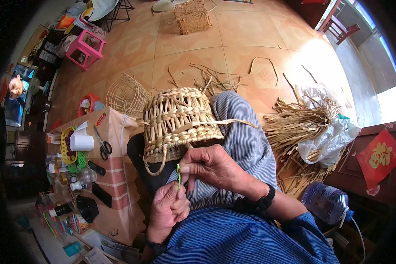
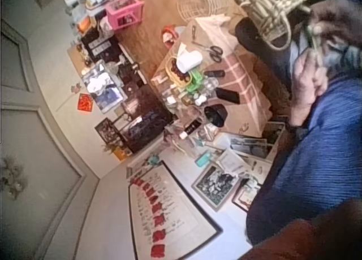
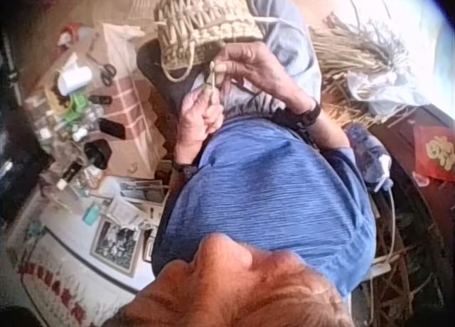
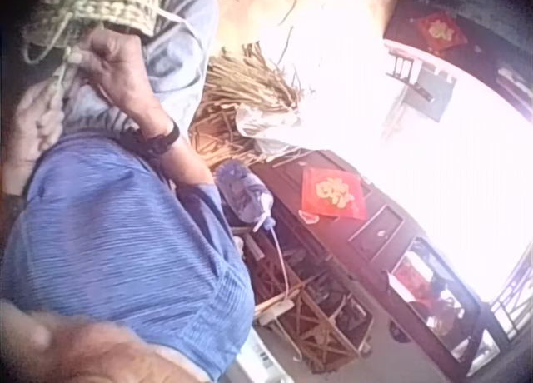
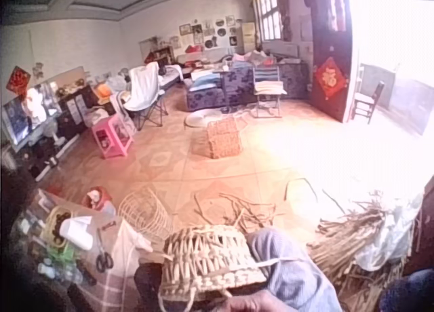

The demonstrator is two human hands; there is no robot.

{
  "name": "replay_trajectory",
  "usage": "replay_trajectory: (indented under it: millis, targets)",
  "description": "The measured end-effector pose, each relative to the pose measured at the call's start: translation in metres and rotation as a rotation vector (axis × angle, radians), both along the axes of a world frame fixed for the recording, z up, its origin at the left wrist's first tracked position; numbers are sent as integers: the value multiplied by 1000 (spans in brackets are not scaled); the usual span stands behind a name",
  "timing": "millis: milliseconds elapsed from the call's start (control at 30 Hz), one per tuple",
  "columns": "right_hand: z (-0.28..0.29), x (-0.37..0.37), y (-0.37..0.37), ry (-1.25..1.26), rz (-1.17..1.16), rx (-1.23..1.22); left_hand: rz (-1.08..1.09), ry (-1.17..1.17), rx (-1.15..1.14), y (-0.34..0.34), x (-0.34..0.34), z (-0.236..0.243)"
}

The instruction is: Weaving a small basket from straw or wicker strands.

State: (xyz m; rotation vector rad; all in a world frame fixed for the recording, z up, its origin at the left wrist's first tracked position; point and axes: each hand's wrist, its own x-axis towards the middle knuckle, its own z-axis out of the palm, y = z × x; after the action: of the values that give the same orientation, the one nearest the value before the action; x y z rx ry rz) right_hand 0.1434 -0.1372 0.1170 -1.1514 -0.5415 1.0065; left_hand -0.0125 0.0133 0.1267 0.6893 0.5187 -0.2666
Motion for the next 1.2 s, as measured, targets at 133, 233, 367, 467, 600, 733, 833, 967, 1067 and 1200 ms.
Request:
replay_trajectory:
  millis: [133, 233, 367, 467, 600, 733, 833, 967, 1067, 1200]
  targets:
    - [0, 1, 0, 4, 20, -35, -39, 55, 6, 1, 0, 0]
    - [-5, 7, -3, -75, 63, -46, -79, 56, -19, 7, -4, -2]
    - [-5, 1, -2, -88, 108, -43, -132, 112, 4, 4, -2, 3]
    - [-2, 4, -4, -77, 101, -49, -117, 84, -40, 8, -1, 0]
    - [-6, 4, -4, 87, 76, -27, -119, 55, -98, 6, 5, 1]
    - [-18, -2, -4, 123, 124, -13, -118, 68, -159, 7, 7, -5]
    - [-24, -3, -5, 117, 175, 31, -95, 47, -187, 3, 5, -14]
    - [-27, 1, -4, -335, 34, 69, 22, 41, -129, -4, 3, -17]
    - [-27, -1, -7, -218, 6, -16, -21, -8, -168, 5, 0, -22]
    - [-28, -6, -3, 185, -90, -18, 6, 33, -80, 5, 2, -20]
